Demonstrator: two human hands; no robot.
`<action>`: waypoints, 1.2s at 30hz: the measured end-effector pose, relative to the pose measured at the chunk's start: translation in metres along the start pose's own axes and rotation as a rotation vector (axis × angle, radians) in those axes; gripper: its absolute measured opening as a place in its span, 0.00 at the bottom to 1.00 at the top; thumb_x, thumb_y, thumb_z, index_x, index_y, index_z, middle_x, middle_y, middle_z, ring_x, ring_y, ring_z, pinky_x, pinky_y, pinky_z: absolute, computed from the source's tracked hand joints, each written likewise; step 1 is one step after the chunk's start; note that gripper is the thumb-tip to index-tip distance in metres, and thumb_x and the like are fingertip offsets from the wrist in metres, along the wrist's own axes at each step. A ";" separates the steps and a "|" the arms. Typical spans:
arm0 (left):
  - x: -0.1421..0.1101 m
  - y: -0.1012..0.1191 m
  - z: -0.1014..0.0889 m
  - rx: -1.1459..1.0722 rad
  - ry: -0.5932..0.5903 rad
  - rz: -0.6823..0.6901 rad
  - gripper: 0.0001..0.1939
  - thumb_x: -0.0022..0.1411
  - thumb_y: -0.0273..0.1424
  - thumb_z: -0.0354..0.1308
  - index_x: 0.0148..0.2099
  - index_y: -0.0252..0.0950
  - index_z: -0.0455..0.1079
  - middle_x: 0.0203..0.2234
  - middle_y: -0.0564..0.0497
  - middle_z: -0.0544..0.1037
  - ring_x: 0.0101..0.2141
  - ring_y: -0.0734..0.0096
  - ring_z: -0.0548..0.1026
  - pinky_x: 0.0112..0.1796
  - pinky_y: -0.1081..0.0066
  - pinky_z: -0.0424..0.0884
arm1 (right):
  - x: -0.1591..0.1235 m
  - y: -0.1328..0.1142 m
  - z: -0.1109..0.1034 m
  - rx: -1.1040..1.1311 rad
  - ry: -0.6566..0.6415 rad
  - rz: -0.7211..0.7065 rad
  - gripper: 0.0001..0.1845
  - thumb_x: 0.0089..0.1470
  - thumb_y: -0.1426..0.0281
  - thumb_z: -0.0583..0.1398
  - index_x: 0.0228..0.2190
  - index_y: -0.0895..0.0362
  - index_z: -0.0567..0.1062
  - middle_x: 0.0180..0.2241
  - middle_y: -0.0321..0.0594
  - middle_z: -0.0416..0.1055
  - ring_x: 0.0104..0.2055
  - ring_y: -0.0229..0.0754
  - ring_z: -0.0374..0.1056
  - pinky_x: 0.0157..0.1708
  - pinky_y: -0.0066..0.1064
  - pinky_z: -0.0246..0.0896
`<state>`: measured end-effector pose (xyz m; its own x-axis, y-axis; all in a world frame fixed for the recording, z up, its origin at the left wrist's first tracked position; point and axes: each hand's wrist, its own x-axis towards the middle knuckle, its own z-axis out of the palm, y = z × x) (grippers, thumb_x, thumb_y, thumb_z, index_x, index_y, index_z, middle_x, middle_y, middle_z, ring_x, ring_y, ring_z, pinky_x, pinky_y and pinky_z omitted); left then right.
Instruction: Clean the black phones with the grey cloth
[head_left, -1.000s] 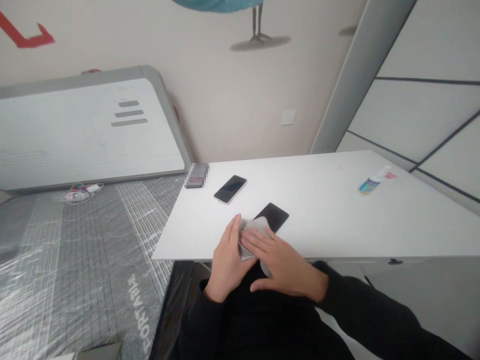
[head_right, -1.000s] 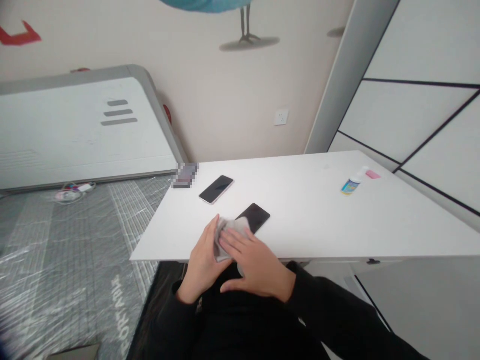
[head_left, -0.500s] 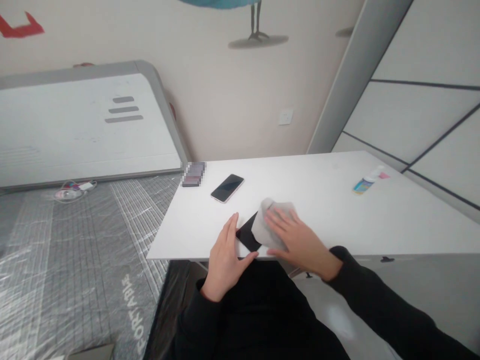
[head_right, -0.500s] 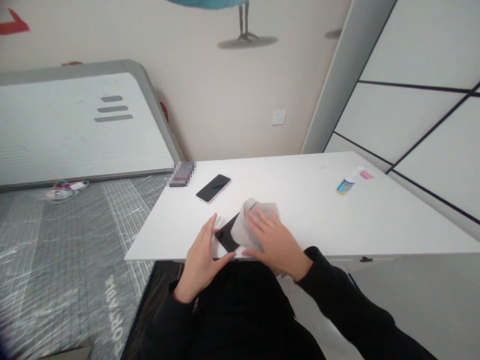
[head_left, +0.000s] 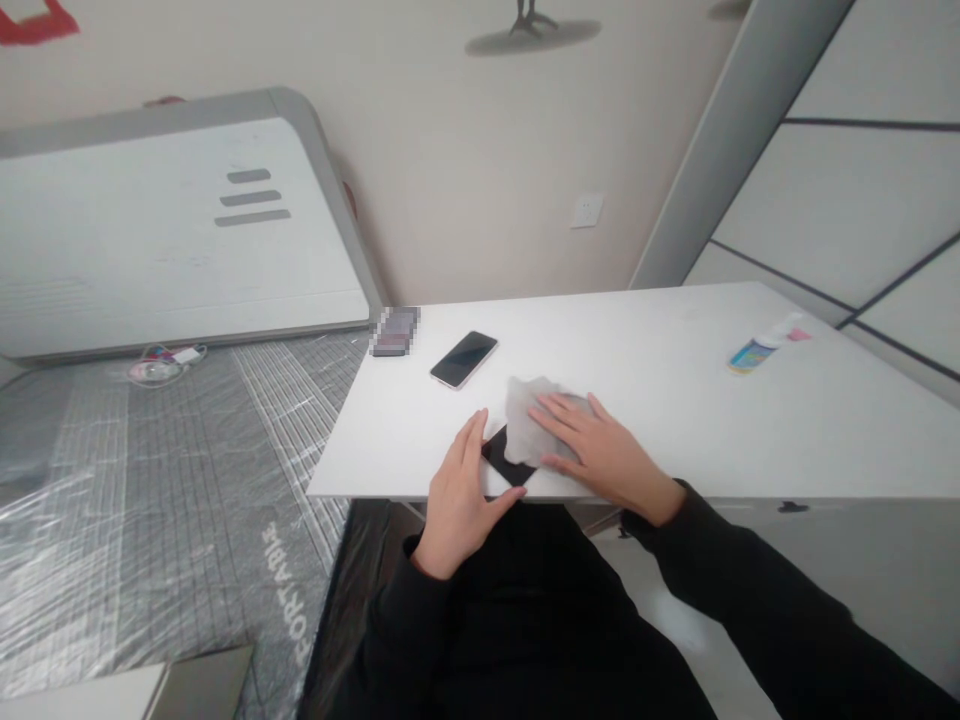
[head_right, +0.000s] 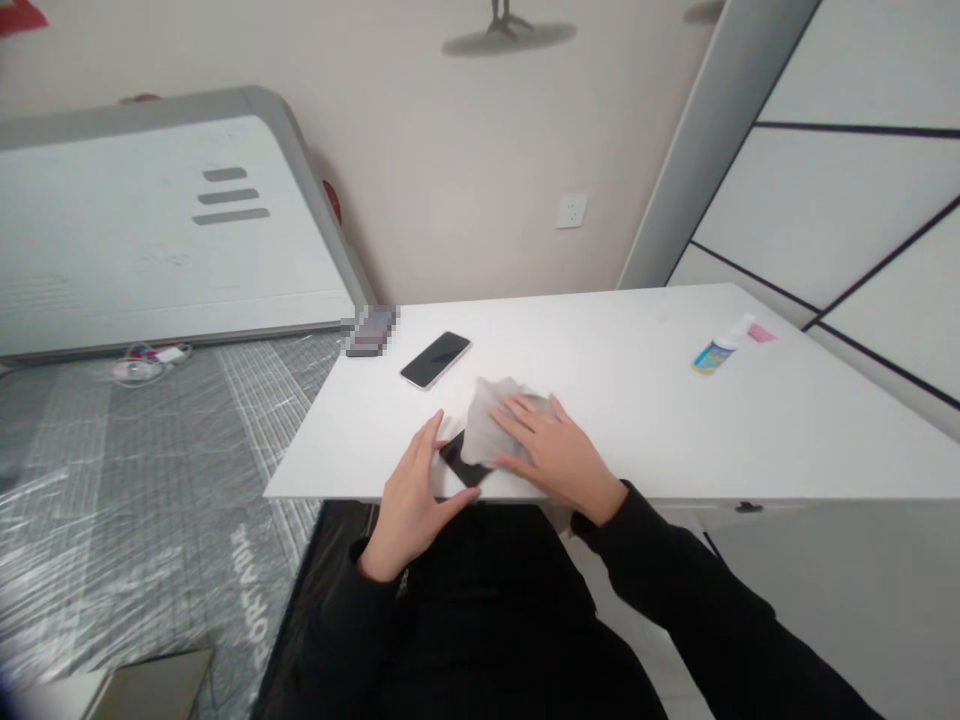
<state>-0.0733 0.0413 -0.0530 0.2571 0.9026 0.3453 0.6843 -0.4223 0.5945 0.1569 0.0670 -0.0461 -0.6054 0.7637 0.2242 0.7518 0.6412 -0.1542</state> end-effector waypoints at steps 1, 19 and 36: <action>0.000 0.000 0.000 0.000 -0.003 0.005 0.56 0.58 0.33 0.72 0.76 0.46 0.38 0.70 0.39 0.61 0.68 0.49 0.64 0.65 0.51 0.65 | -0.001 -0.001 0.001 -0.018 0.013 0.006 0.44 0.67 0.41 0.46 0.71 0.56 0.57 0.70 0.54 0.57 0.72 0.61 0.54 0.68 0.67 0.46; 0.001 0.008 0.008 0.300 0.097 -0.060 0.38 0.55 0.37 0.71 0.64 0.34 0.61 0.67 0.32 0.65 0.71 0.32 0.52 0.65 0.30 0.50 | -0.017 -0.022 0.015 -0.054 0.081 0.017 0.49 0.64 0.37 0.45 0.70 0.60 0.58 0.71 0.53 0.55 0.73 0.59 0.51 0.68 0.64 0.49; 0.003 0.007 0.009 0.133 0.056 0.007 0.11 0.60 0.25 0.56 0.45 0.40 0.72 0.39 0.47 0.84 0.40 0.57 0.83 0.45 0.60 0.79 | 0.014 -0.044 -0.006 0.021 0.165 -0.173 0.50 0.65 0.38 0.46 0.70 0.62 0.57 0.71 0.52 0.56 0.75 0.58 0.45 0.70 0.60 0.46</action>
<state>-0.0620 0.0417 -0.0542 0.2261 0.8919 0.3916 0.7682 -0.4105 0.4914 0.1172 0.0490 -0.0304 -0.6728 0.6206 0.4028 0.6338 0.7643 -0.1190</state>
